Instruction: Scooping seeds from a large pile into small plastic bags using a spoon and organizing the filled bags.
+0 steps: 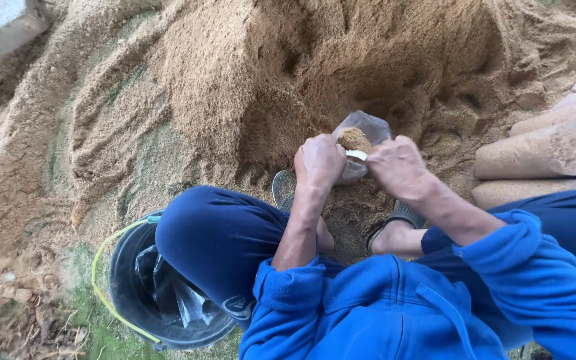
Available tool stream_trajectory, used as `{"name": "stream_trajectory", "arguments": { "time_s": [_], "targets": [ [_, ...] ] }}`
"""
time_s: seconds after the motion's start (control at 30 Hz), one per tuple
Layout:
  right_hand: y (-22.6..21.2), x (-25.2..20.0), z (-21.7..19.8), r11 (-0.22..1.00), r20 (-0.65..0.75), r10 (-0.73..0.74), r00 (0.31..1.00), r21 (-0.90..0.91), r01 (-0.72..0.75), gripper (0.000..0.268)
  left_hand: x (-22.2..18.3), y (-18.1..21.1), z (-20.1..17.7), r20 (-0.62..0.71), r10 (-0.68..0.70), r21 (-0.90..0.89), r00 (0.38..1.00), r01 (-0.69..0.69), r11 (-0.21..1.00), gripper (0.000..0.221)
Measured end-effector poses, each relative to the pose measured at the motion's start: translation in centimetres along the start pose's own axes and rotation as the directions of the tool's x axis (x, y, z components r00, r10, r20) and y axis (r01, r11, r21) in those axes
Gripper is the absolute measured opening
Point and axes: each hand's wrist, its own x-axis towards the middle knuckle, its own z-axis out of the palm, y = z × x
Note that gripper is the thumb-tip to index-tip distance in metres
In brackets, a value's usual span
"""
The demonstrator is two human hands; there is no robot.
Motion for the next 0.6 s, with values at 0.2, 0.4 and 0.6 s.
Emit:
{"name": "stream_trajectory", "arguments": {
  "time_s": [0.2,0.4,0.6],
  "targets": [
    [2.8,-0.9,-6.5,0.991,-0.072,0.116,0.991,-0.057,-0.12,0.019,-0.9,0.8,-1.7,0.019,-0.034,0.017,0.999,0.033,0.999,0.034],
    [-0.1,0.7,-1.3,1.0,0.002,0.005,1.0,-0.027,-0.005,0.014,-0.9,0.1,-1.3,-0.042,-0.061,0.05,0.997,0.063,0.997,0.031],
    [8.4,-1.5,-11.8,0.77,0.135,0.287,0.948,0.557,-0.312,0.021,-1.4,1.2,-3.6,-0.022,-0.128,0.095,0.992,0.13,0.987,0.034]
  ]
}}
